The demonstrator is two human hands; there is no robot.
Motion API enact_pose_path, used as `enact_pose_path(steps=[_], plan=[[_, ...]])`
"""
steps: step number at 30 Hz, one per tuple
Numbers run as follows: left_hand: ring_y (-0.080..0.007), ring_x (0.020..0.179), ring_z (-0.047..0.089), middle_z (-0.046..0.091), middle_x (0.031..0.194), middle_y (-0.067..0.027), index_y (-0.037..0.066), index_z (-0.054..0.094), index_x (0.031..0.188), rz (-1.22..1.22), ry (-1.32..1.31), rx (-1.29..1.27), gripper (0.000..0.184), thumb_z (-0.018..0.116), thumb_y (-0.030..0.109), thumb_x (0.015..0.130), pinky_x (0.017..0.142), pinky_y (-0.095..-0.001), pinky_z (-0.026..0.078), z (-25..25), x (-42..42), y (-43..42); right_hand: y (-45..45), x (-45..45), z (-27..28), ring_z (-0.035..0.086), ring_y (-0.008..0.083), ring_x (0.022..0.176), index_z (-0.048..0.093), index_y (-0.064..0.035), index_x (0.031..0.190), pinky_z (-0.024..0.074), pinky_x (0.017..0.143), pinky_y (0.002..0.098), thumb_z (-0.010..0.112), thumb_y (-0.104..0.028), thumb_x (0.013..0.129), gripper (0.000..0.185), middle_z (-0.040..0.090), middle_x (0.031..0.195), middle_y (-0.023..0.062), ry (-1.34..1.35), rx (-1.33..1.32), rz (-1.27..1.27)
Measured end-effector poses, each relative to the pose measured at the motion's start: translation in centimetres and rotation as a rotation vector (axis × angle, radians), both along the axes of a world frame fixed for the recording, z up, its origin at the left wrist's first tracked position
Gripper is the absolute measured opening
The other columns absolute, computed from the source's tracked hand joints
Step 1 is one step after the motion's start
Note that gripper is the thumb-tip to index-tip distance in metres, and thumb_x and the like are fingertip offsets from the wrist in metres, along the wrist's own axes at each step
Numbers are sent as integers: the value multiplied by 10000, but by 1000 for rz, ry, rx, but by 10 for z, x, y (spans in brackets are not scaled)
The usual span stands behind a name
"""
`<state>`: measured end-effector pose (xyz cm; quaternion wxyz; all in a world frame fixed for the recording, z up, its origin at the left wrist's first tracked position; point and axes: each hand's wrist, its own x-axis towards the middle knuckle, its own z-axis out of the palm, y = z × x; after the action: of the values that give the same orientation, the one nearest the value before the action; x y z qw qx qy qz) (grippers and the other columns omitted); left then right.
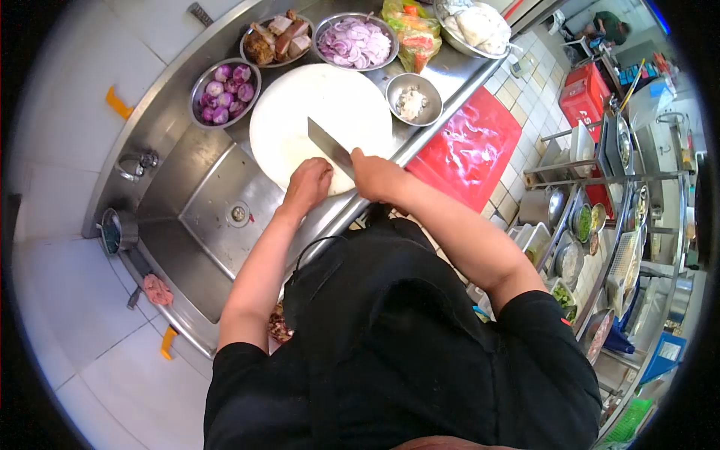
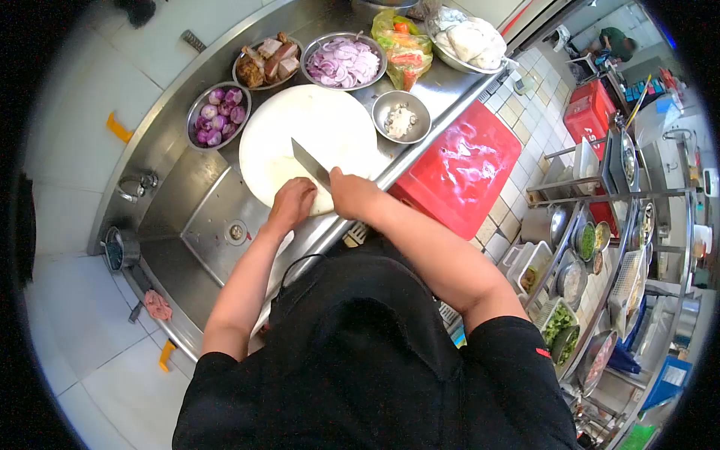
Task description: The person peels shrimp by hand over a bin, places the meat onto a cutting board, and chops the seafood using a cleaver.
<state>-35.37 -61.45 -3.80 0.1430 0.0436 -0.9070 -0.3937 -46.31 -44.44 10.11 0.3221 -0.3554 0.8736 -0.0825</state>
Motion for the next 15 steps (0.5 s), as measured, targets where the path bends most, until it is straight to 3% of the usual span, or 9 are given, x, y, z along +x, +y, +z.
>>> enact_pose_path(steps=[1,3,5,6,7,9,13,15], plan=[[-368,1052,667,729,1067,-166,8,723,996,-5,3,-10,135,738,61,872,933,-445,541,6,2,-1,-10,-6,20,741,406,705,469,69,1197,592,630,499,527,-13,934,281,719,864,296,-76,53,10],[-371,1018,659,715,1026,-175,-8,724,1011,81,102,-40,149,695,63,884,918,-442,544,19,10,1,-11,-1,42,727,375,649,467,76,1188,586,584,453,516,-9,941,265,721,862,287,-159,133,-33],[-367,1015,660,710,1035,-172,-4,739,994,107,44,-89,131,699,71,895,917,-439,542,15,12,-1,6,20,35,744,409,722,458,81,1191,593,651,498,515,-19,944,273,721,885,307,-133,112,-18],[-361,1023,663,709,1034,-166,-3,746,1005,102,1,-83,138,717,83,900,914,-434,542,13,11,-1,25,32,-6,746,457,825,446,81,1208,585,736,546,512,-32,945,294,720,918,332,17,37,54],[-354,1030,667,709,1033,-161,-2,752,1016,93,-41,-77,147,735,94,905,911,-428,542,10,12,-1,36,38,-25,733,492,907,436,79,1212,567,802,580,508,-41,943,303,714,942,356,1,-34,44],[-358,1014,672,705,1024,-162,-6,754,1014,105,-41,-43,148,731,97,910,900,-428,546,9,12,2,27,34,-23,736,461,1010,472,75,1177,580,860,533,561,-22,929,281,718,1006,355,2,-26,-13],[-371,962,688,702,1020,-167,-14,750,1026,91,-113,-5,158,724,102,922,862,-429,559,20,13,-1,-15,2,16,739,457,998,484,76,1179,585,857,518,573,-17,916,293,723,1004,346,28,7,40],[-372,955,692,703,1022,-170,-14,751,1037,140,-78,33,164,722,104,926,853,-431,562,27,11,4,-19,-2,40,733,483,827,478,105,1150,583,757,549,558,-24,920,275,709,842,323,-101,120,61]])
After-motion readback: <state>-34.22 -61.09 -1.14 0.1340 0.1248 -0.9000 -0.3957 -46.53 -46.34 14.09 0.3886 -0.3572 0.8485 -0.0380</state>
